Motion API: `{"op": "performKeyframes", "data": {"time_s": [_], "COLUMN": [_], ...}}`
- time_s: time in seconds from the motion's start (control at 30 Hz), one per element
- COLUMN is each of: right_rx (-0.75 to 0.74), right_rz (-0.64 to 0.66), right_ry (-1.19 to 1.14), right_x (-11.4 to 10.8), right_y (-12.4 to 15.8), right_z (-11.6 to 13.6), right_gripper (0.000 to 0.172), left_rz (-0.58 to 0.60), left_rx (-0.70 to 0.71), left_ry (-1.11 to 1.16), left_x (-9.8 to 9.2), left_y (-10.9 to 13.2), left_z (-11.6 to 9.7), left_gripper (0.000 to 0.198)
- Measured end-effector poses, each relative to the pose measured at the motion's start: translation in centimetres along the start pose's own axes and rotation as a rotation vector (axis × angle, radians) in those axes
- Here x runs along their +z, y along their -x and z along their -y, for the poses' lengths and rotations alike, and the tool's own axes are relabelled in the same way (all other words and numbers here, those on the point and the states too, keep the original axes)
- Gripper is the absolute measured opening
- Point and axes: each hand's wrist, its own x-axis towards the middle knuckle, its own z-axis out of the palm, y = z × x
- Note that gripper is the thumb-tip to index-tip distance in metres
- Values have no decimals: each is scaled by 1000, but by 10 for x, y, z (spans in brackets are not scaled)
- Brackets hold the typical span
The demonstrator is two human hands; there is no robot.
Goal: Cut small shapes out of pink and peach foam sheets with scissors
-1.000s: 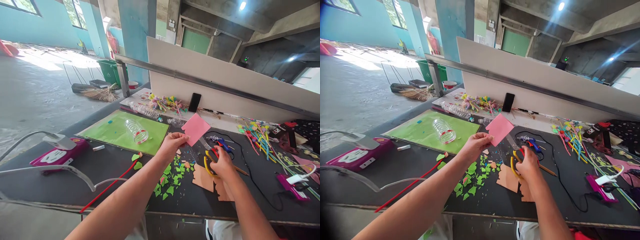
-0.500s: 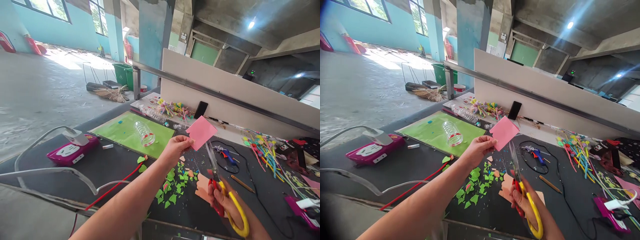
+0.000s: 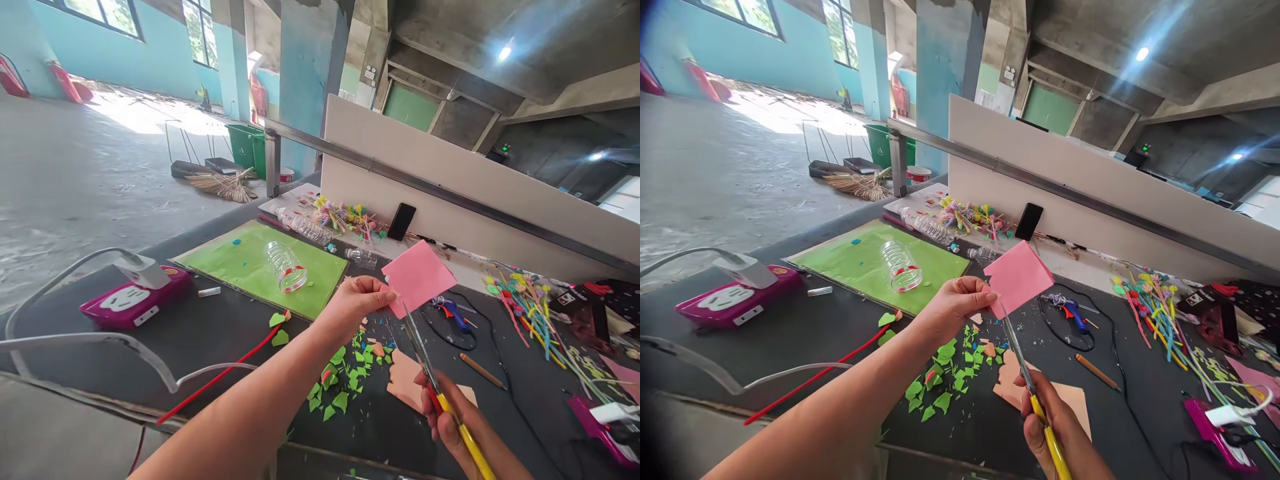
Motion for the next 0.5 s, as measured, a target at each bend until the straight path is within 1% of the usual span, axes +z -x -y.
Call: {"op": "performKeyframes", "data": {"time_s": [0.07,0.13,0.2,0.3,0.37,0.5], "right_rx": [-9,2,5,-13,-19,2], "right_rz": [-12,-2,3,-22,-37,-35], "right_ry": [-20,-38,-50,-80,-97,-83], "right_x": [3,5,5,5,5,6], "right_y": [1,0,-1,-3,-4,-3], "right_z": [6,9,10,7,7,10], "right_gripper": [62,64,67,66,64,63], "left_rz": [21,2,-76,-211,-242,-248], "left_rx": [-8,7,68,210,253,263], "left_ry": [-3,13,58,170,223,262], "left_x": [2,1,-4,-15,-21,-24], "left_y": [1,2,0,-4,-5,-7], "left_z": [-1,-4,-10,-22,-27,-30], "left_gripper": [20,20,20,18,18,18]}}
